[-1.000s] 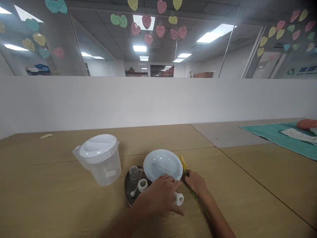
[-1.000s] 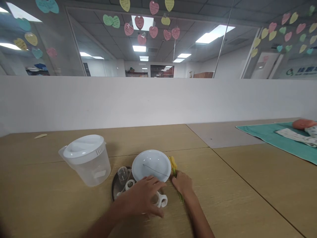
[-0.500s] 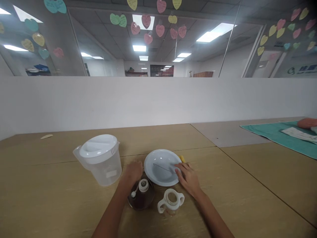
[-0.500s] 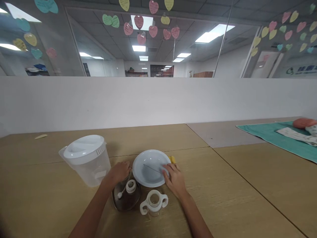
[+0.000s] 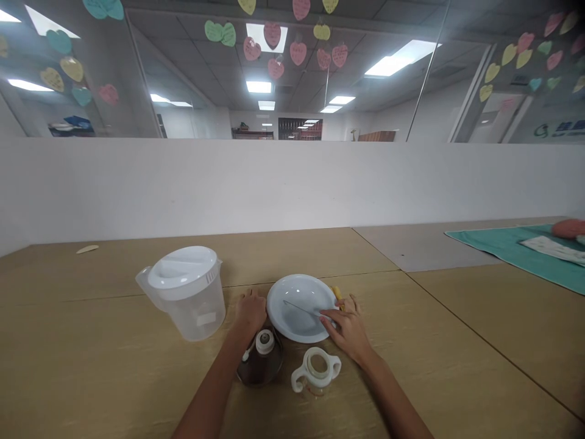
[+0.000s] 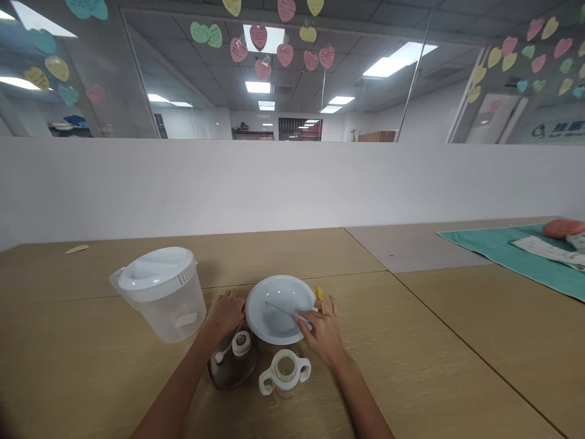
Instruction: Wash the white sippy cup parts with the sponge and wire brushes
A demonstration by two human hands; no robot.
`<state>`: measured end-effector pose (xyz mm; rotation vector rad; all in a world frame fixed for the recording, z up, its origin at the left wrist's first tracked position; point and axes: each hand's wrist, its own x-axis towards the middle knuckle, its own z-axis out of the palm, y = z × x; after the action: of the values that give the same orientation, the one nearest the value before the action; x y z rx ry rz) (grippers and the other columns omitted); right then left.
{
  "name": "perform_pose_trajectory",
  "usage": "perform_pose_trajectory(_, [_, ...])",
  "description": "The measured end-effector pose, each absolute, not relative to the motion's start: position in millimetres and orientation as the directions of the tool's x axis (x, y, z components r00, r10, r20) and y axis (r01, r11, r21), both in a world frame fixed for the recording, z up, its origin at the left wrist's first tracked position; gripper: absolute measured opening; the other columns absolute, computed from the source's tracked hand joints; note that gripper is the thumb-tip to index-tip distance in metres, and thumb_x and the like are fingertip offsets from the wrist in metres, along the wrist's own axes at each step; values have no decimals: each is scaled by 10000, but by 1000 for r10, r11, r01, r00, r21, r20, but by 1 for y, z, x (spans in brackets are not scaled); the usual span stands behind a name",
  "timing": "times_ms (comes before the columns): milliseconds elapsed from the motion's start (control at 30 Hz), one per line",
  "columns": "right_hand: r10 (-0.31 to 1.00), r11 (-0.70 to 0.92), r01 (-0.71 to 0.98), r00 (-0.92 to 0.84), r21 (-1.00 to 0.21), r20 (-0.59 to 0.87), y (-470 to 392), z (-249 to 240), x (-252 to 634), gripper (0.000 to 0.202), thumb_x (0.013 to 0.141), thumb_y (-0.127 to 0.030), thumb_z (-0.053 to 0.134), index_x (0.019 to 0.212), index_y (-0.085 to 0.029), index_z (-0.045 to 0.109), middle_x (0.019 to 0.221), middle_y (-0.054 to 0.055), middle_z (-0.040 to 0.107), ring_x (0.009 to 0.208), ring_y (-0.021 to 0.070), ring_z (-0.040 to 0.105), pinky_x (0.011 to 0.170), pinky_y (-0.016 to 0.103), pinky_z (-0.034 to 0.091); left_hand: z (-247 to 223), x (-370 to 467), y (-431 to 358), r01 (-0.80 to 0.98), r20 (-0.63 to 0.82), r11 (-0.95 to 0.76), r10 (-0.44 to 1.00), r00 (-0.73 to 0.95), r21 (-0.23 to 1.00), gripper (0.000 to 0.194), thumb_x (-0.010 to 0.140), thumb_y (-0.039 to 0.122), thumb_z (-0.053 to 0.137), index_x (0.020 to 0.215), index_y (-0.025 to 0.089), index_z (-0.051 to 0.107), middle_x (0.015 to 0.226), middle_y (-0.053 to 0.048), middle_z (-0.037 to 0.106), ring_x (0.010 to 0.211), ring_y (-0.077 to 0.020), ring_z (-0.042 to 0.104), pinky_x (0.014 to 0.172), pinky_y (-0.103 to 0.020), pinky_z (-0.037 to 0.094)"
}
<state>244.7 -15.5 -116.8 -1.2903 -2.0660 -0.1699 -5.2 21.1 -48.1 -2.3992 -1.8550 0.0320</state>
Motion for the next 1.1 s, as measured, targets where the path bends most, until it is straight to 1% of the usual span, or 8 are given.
perform_pose_trajectory(100, [755, 516, 816, -289, -260, 589, -16, -117, 243, 233, 871, -337, 499, 982, -272, 693, 854, 11, 719, 996, 258, 552, 1049, 579, 94, -52, -6, 25, 964, 32, -247, 967, 251, -97, 232, 758, 110, 474, 873, 147, 672, 1049, -152, 632, 1029, -281, 559, 855, -419, 436])
perform_pose_trajectory(167, [757, 535, 794, -298, -288, 581, -16, -118, 241, 230, 868, -303, 496, 987, -273, 690, 833, 16, 716, 1003, 256, 561, 1054, 585, 85, -54, -8, 27, 963, 12, -254, 967, 256, -89, 245, 765, 108, 468, 895, 134, 674, 1047, -161, 635, 1036, -283, 559, 868, -414, 433])
perform_pose_trajectory(433, [782, 557, 693, -251, -458, 571, -10, -128, 237, 220, 852, -258, 492, 930, -268, 698, 821, 24, 701, 902, 219, 606, 1025, 577, 210, -55, -10, 29, 963, -68, -267, 962, 265, -37, 248, 763, 107, 473, 913, 118, 669, 970, -161, 672, 984, -289, 600, 868, -421, 431])
perform_pose_trajectory(567, [767, 560, 648, -170, -516, 618, -4, -134, 238, 206, 846, -238, 492, 896, -244, 692, 736, 10, 684, 789, 188, 616, 988, 513, 299, -61, -9, 30, 971, -103, -238, 967, 235, -20, 264, 727, 76, 493, 920, 122, 666, 970, -156, 678, 989, -289, 602, 833, -406, 454])
perform_pose_trajectory(667, [752, 552, 629, -94, -547, 652, 0, -137, 242, 229, 867, -262, 459, 892, -226, 685, 722, 21, 672, 719, 181, 606, 906, 451, 384, -62, -9, 32, 974, -111, -225, 969, 222, -11, 264, 717, 72, 504, 918, 121, 667, 984, -159, 674, 1002, -290, 597, 825, -397, 461])
perform_pose_trajectory(767, [738, 552, 638, -76, -536, 670, 3, -140, 244, 244, 878, -268, 443, 903, -217, 680, 715, 26, 666, 709, 186, 597, 845, 416, 414, -62, -11, 32, 976, -110, -216, 971, 214, -3, 278, 715, 63, 493, 921, 128, 669, 998, -154, 673, 993, -283, 601, 830, -399, 458])
perform_pose_trajectory(900, [734, 553, 687, -133, -472, 665, 2, -141, 242, 240, 875, -244, 448, 893, -226, 687, 735, 27, 672, 740, 198, 591, 822, 414, 411, -62, -12, 33, 977, -103, -214, 972, 213, 3, 277, 706, 61, 498, 901, 147, 675, 976, -129, 683, 970, -264, 608, 836, -383, 453])
perform_pose_trajectory(1100, [750, 547, 706, -174, -450, 638, -4, -133, 240, 207, 856, -244, 490, 903, -229, 690, 744, 25, 674, 755, 197, 595, 882, 452, 378, -69, -10, 38, 966, -61, -258, 965, 257, -11, 238, 731, 69, 481, 856, 113, 679, 943, -151, 686, 977, -269, 600, 905, -413, 394])
